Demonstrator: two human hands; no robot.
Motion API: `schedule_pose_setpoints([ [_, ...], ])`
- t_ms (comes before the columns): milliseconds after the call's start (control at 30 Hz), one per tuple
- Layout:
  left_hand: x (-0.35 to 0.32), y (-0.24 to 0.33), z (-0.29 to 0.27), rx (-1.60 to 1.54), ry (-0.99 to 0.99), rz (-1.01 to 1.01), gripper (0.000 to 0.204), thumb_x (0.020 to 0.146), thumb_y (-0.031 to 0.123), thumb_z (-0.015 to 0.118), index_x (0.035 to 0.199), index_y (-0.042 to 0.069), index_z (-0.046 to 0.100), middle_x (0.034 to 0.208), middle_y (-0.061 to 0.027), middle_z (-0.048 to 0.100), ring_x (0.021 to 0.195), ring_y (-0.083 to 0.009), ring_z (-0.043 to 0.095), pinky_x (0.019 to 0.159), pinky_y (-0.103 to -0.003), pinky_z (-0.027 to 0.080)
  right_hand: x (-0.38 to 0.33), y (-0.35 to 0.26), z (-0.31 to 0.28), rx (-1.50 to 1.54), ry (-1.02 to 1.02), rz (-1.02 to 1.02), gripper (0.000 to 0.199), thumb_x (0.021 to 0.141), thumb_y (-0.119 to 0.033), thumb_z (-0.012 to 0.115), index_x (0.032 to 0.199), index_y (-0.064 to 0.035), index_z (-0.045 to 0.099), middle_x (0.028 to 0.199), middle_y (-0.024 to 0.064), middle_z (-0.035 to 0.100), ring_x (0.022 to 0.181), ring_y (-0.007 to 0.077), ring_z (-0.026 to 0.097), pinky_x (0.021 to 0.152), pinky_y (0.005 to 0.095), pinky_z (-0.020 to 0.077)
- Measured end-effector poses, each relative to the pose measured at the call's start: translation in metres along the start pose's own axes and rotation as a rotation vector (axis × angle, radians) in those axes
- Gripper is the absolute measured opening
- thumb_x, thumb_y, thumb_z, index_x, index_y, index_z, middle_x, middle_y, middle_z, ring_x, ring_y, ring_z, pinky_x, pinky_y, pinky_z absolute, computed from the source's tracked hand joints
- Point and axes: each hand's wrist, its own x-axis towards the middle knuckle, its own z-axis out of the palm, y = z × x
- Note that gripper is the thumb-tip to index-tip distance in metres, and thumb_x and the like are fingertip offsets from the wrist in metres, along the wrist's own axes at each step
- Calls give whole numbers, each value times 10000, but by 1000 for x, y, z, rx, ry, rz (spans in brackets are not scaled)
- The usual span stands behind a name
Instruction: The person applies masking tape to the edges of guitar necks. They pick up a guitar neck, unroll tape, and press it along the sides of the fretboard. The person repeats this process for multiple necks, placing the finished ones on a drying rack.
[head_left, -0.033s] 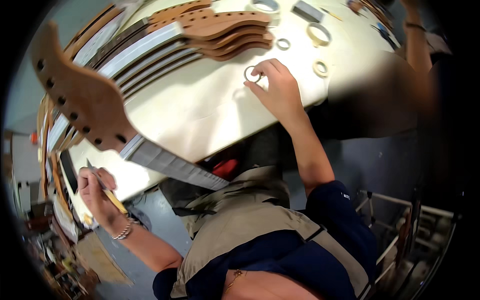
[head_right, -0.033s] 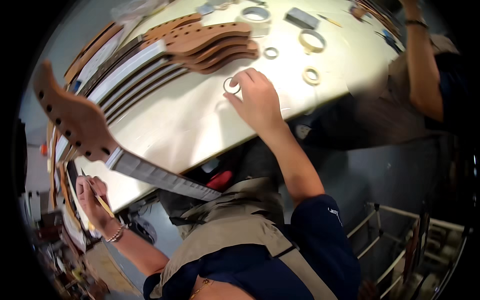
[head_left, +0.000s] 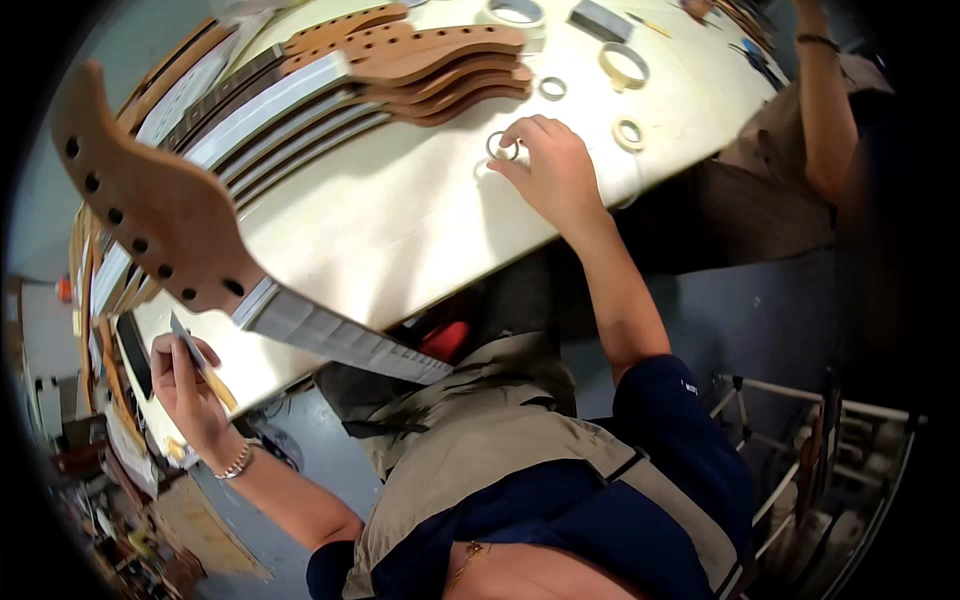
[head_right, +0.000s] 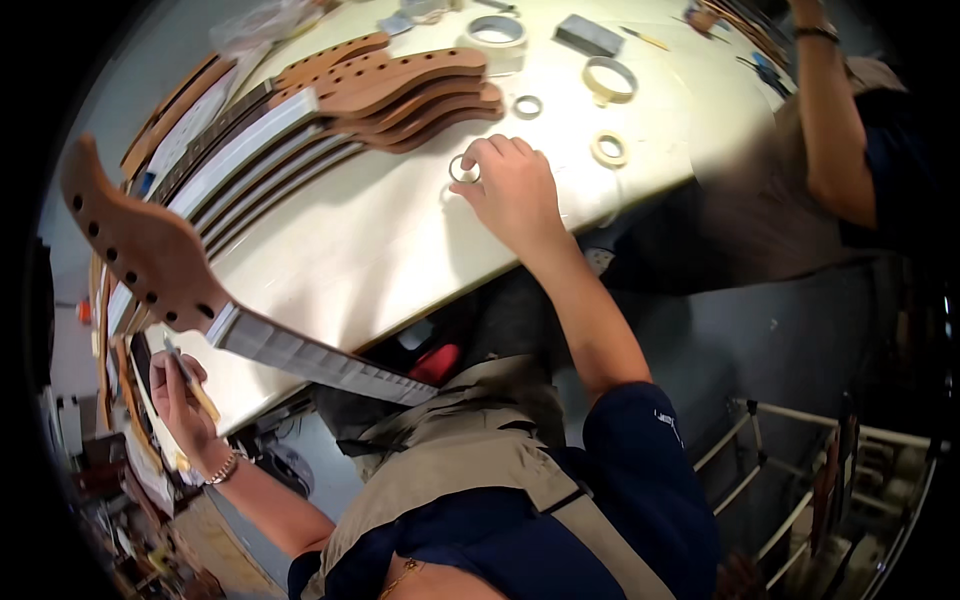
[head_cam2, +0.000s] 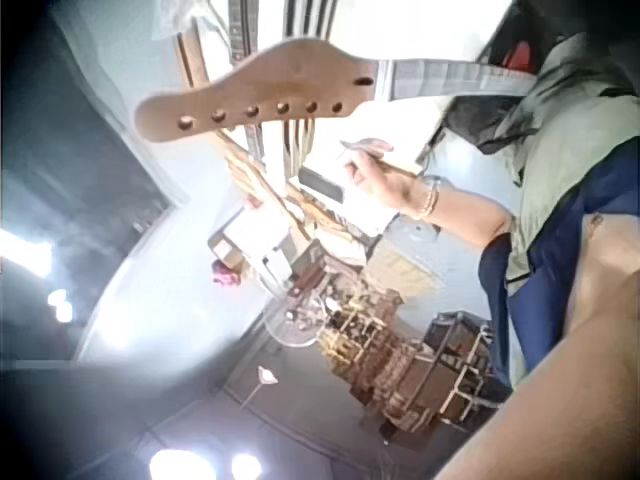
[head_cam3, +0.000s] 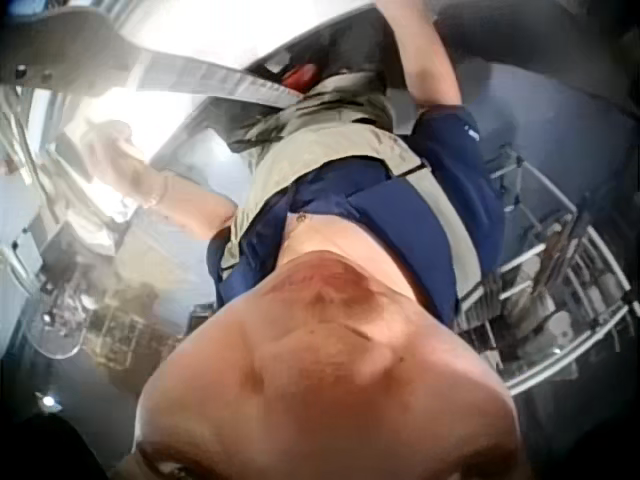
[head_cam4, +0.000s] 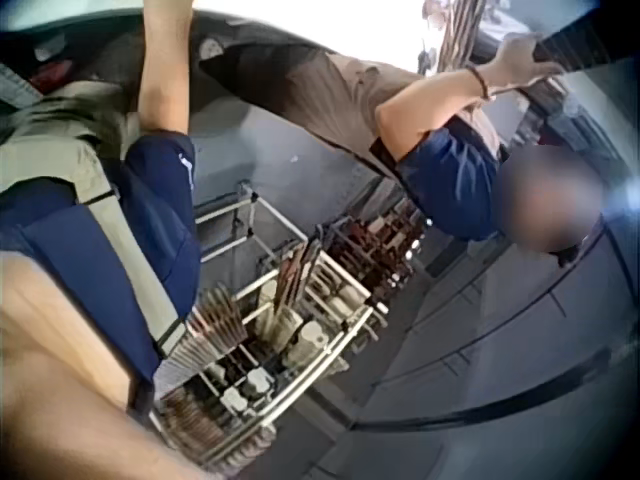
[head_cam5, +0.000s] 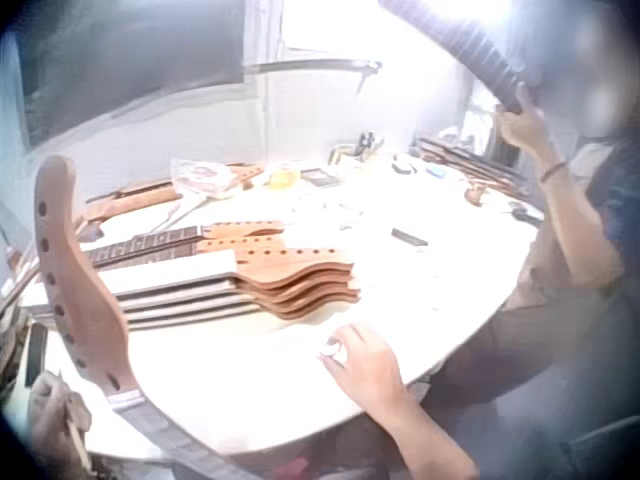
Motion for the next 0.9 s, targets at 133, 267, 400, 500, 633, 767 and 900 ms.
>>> schedule_pose_setpoints([
  [133,36,-47,-41,797,-55,-148,132,878,82,525,872,-48,547,709,-33,562,621,-112,490,582,-225,379,23,70,-11,5,207,-78,249,778,-334,668,788,-85,651,781,83,623,776,292,578,672,359,448],
  [267,38,-67,-43,996,-73,-101,141,815,54,536,905,-55,538,795,-150,583,709,-233,555,682,-308,455,85,161,-23,-389,219,312,326,866,-375,525,929,-94,680,870,142,660,829,318,619,758,403,463],
  [400,24,-58,-32,935,36,6,264,812,169,647,980,-26,586,883,-89,587,750,-177,568,707,-288,471,112,200,-23,-534,56,592,338,838,-358,534,921,-62,675,887,183,655,819,340,619,727,415,470],
  [500,1,-44,-23,705,100,70,216,815,88,651,1000,-22,627,874,-80,622,792,-138,595,765,-253,473,104,155,-32,630,324,425,356,897,-264,435,841,23,638,856,164,672,813,281,640,731,359,500],
  [633,-23,-22,-4,664,245,110,196,822,130,668,949,-16,638,859,-75,635,786,-129,590,762,-255,467,62,43,-38,1807,306,441,354,970,-199,379,1200,65,428,1260,171,458,1209,289,434,1063,485,323],
  [767,-32,1,23,621,295,252,152,820,108,667,882,-26,629,820,-80,639,754,-136,577,729,-244,454,10,-55,-23,1948,-52,-120,744,778,78,526,1396,61,111,1282,142,497,1228,221,444,1133,432,179],
  [900,-46,15,54,429,260,390,84,799,30,659,839,-29,616,794,-86,611,717,-143,546,668,-234,429,-26,-124,-4,1905,46,-110,816,736,166,522,1427,-33,136,1132,136,608,1152,217,526,1061,383,319],
])
